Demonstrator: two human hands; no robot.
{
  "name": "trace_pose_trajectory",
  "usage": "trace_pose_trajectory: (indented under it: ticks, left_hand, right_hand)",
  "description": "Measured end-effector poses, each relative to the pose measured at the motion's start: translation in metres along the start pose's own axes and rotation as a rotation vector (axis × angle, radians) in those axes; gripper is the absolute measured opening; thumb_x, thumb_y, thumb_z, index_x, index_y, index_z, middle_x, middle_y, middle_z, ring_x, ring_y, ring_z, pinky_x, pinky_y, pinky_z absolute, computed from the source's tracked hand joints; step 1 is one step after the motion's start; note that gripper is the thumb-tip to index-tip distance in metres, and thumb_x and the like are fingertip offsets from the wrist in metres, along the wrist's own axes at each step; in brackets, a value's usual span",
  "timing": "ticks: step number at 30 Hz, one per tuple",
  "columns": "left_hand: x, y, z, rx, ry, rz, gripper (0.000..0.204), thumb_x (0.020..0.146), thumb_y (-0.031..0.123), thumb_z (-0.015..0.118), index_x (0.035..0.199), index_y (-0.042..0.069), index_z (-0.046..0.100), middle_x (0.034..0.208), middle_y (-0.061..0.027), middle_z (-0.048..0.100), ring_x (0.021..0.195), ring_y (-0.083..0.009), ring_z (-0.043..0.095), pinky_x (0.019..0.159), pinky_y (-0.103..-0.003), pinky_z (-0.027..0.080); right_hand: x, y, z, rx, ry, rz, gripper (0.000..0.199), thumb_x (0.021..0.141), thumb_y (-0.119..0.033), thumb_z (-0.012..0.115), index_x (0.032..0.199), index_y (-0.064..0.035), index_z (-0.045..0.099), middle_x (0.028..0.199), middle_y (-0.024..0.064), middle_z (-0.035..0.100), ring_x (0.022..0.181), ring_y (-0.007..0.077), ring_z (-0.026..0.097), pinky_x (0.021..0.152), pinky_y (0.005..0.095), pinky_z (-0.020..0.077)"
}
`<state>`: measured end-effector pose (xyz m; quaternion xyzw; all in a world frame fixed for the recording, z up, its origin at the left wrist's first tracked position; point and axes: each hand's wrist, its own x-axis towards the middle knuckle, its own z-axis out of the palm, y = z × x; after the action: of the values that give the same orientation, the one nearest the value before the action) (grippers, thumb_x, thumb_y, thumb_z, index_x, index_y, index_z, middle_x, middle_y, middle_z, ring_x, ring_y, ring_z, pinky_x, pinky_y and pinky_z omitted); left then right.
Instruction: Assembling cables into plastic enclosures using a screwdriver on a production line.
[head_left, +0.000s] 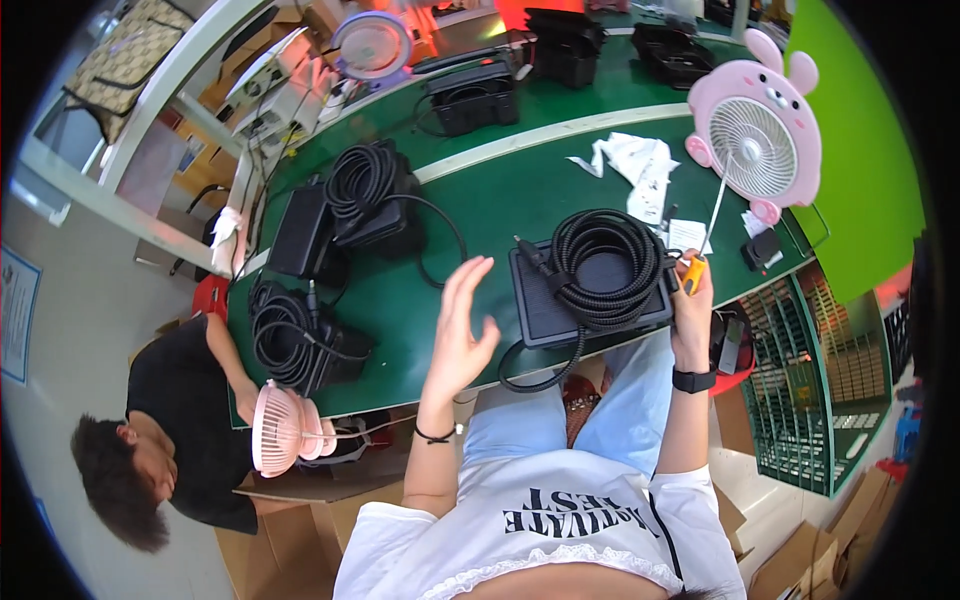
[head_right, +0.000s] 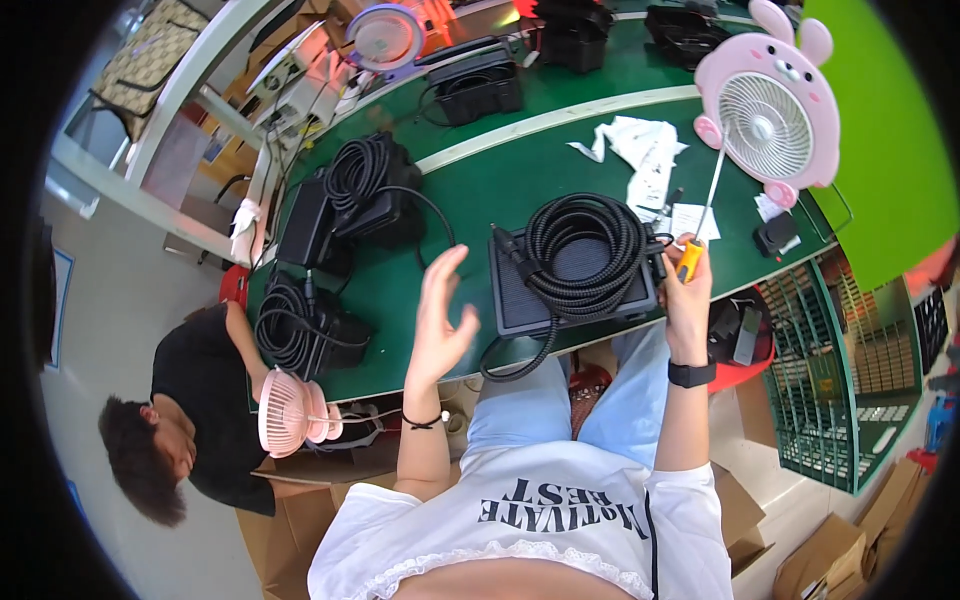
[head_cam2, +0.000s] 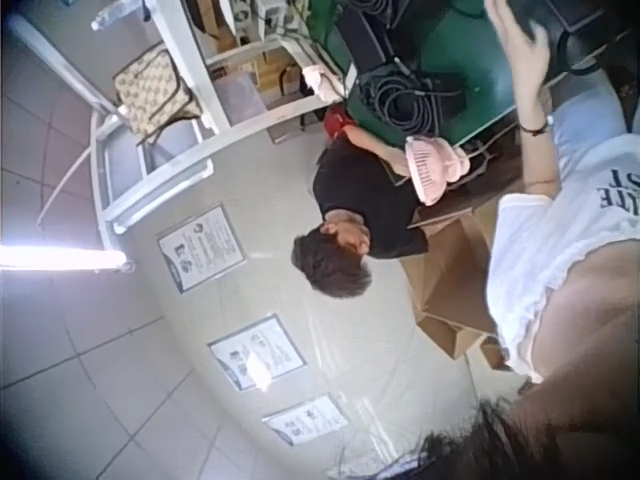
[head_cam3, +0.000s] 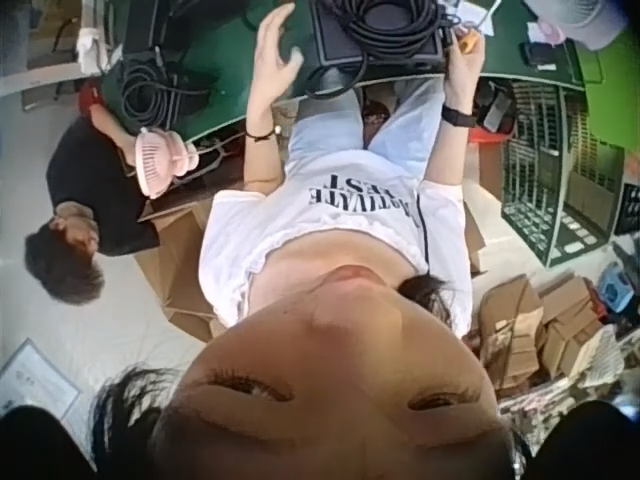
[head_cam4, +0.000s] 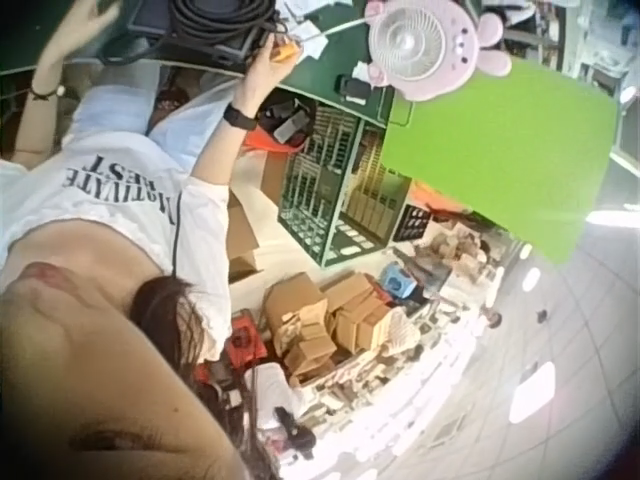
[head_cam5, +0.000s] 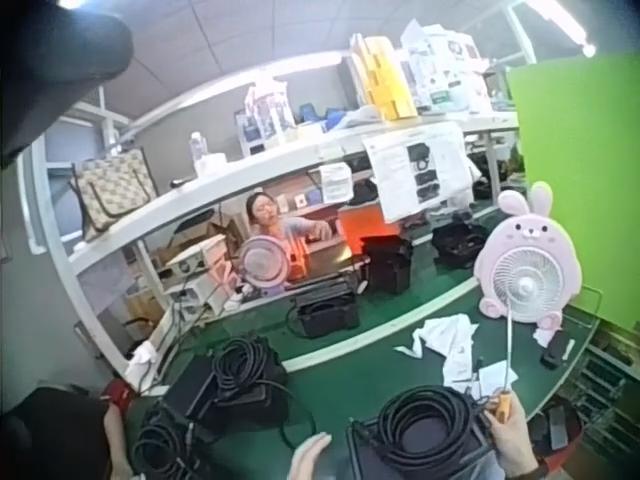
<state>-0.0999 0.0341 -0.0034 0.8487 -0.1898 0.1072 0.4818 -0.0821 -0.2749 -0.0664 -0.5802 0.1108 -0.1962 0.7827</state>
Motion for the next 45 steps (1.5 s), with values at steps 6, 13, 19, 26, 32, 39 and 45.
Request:
trace_pose_trajectory:
  ticks: [6, 13, 19, 26, 32, 39, 45]
  left_hand:
    - [-0.007, -0.049, 0.041, -0.411, -0.185, -0.042, 0.140, 0.061, 0.005, 0.087, 0.152, 0.010, -0.019, 0.152, -0.0262, 0.026, 0.140, -0.0346, 0.032, 0.115, -0.042, 0.027]
    - [-0.018, -0.065, 0.077, -0.331, 0.117, 0.063, 0.126, 0.066, 0.007, 0.086, 0.152, 0.008, -0.006, 0.144, -0.0272, 0.033, 0.130, -0.0383, 0.043, 0.108, -0.046, 0.037]
    - [0.027, -0.073, 0.076, 0.125, 0.399, 0.184, 0.118, 0.056, 0.012, 0.093, 0.146, 0.010, 0.016, 0.141, -0.0251, 0.028, 0.131, -0.0406, 0.038, 0.108, -0.045, 0.035]
    - [0.057, -0.094, 0.069, 0.140, 0.775, -0.003, 0.104, 0.059, -0.002, 0.084, 0.145, 0.012, 0.027, 0.142, -0.0269, 0.025, 0.133, -0.0463, 0.032, 0.112, -0.050, 0.030]
    - [0.062, -0.109, 0.037, 0.132, 1.017, -0.134, 0.111, 0.060, 0.002, 0.086, 0.148, 0.000, 0.018, 0.142, -0.0253, 0.029, 0.133, -0.0405, 0.034, 0.114, -0.046, 0.028]
    - [0.065, -0.108, 0.012, 0.293, 1.109, -0.180, 0.113, 0.064, 0.000, 0.083, 0.151, 0.003, 0.010, 0.145, -0.0314, 0.021, 0.133, -0.0459, 0.030, 0.112, -0.051, 0.027]
    - [0.050, -0.047, 0.026, 0.533, 0.990, 0.033, 0.080, 0.071, -0.005, 0.060, 0.145, 0.001, 0.031, 0.147, -0.0238, 0.023, 0.135, -0.0400, 0.027, 0.111, -0.047, 0.026]
  right_hand:
    - [0.009, 0.003, 0.021, 0.087, -0.125, 0.076, 0.032, 0.094, 0.001, 0.057, 0.120, -0.0152, 0.048, 0.091, -0.0048, 0.053, 0.060, 0.0000, 0.046, 0.048, 0.0143, 0.0358]
    - [0.028, 0.009, 0.035, 0.016, -0.151, 0.052, 0.034, 0.092, 0.003, 0.059, 0.118, -0.0160, 0.048, 0.093, -0.0059, 0.052, 0.066, -0.0019, 0.046, 0.048, 0.0127, 0.0340]
    - [0.050, 0.043, 0.061, -0.167, -0.026, -0.156, 0.018, 0.096, -0.008, 0.058, 0.112, -0.0078, 0.050, 0.100, 0.0009, 0.059, 0.069, 0.0033, 0.050, 0.051, 0.0184, 0.0406]
    - [0.029, 0.059, 0.077, -0.517, -0.108, -0.291, 0.020, 0.093, -0.012, 0.064, 0.108, -0.0036, 0.055, 0.090, 0.0105, 0.069, 0.083, 0.0195, 0.067, 0.077, 0.0314, 0.0509]
    - [0.029, 0.057, 0.076, -0.517, -0.152, -0.339, 0.020, 0.094, -0.010, 0.061, 0.110, -0.0026, 0.053, 0.092, 0.0106, 0.070, 0.085, 0.0224, 0.069, 0.077, 0.0317, 0.0521]
    - [0.029, 0.062, 0.076, -0.484, -0.168, -0.282, 0.019, 0.096, -0.012, 0.059, 0.112, -0.0033, 0.052, 0.095, 0.0089, 0.071, 0.075, 0.0171, 0.064, 0.067, 0.0281, 0.0490]
    - [0.025, 0.051, 0.079, -0.494, -0.152, -0.228, 0.020, 0.095, -0.011, 0.059, 0.113, -0.0031, 0.052, 0.095, 0.0101, 0.071, 0.092, 0.0207, 0.069, 0.082, 0.0308, 0.0508]
